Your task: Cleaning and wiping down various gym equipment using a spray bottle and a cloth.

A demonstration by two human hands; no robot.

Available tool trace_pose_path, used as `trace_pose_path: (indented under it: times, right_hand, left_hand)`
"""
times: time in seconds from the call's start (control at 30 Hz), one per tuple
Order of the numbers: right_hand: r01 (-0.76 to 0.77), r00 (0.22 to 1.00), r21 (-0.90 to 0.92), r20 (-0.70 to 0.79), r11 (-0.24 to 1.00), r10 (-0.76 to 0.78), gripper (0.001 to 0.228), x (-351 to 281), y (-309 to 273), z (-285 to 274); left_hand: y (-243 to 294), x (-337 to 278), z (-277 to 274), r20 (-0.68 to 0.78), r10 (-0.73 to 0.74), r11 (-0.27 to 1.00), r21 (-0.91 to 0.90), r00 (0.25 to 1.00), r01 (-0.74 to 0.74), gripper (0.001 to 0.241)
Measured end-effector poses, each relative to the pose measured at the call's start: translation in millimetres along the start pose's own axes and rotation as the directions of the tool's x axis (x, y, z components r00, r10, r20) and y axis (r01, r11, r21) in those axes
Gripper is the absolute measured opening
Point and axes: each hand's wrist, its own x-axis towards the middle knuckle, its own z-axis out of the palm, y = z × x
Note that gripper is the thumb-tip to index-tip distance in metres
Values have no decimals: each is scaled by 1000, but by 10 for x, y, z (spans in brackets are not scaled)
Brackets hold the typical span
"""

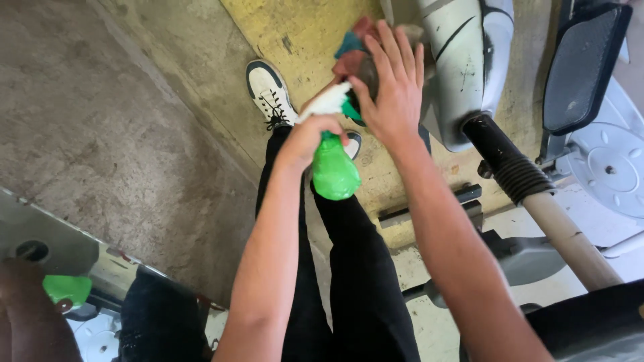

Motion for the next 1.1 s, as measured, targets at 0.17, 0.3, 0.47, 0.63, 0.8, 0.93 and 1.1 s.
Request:
trace_pose_path:
  times: [0.17, 0.3, 0.47, 0.63, 0.8, 0.93, 1.1]
  right_hand:
    - [-113, 992, 134, 74, 984, 104, 60, -651, -116, 9]
    - [-112, 984, 229, 160, 967, 76, 58, -939, -93, 45]
    - [-93, 991, 178, 114, 980, 74, 58, -627, 63, 123]
    - [-102, 995, 78, 9, 992, 102, 47, -52, 101, -42]
    - [-54, 987, -28, 150, 998, 58, 39, 16, -188, -179]
    - [-77, 991, 48, 113, 996, 72, 41, -306, -388, -220]
    - [-102, 990, 30, 96, 994, 99, 38, -8, -339, -200]
  left_hand:
    - [-186, 127, -488, 33, -237, 967, -87, 971, 239, 56]
    - [259, -29, -141, 53, -161, 984, -73, 986, 164, 60]
    - [-134, 152, -510, 56, -270, 954, -118, 961, 275, 49]
    - [-182, 104, -462, 67, -185, 963, -185, 981, 194, 50]
    - [-166, 60, -325, 68, -121, 954, -268, 990, 135, 68]
    - [-474, 196, -510, 117, -186, 909, -356, 975, 216, 62]
    - [-371, -9, -275, 118, -72, 925, -363, 990, 110, 78]
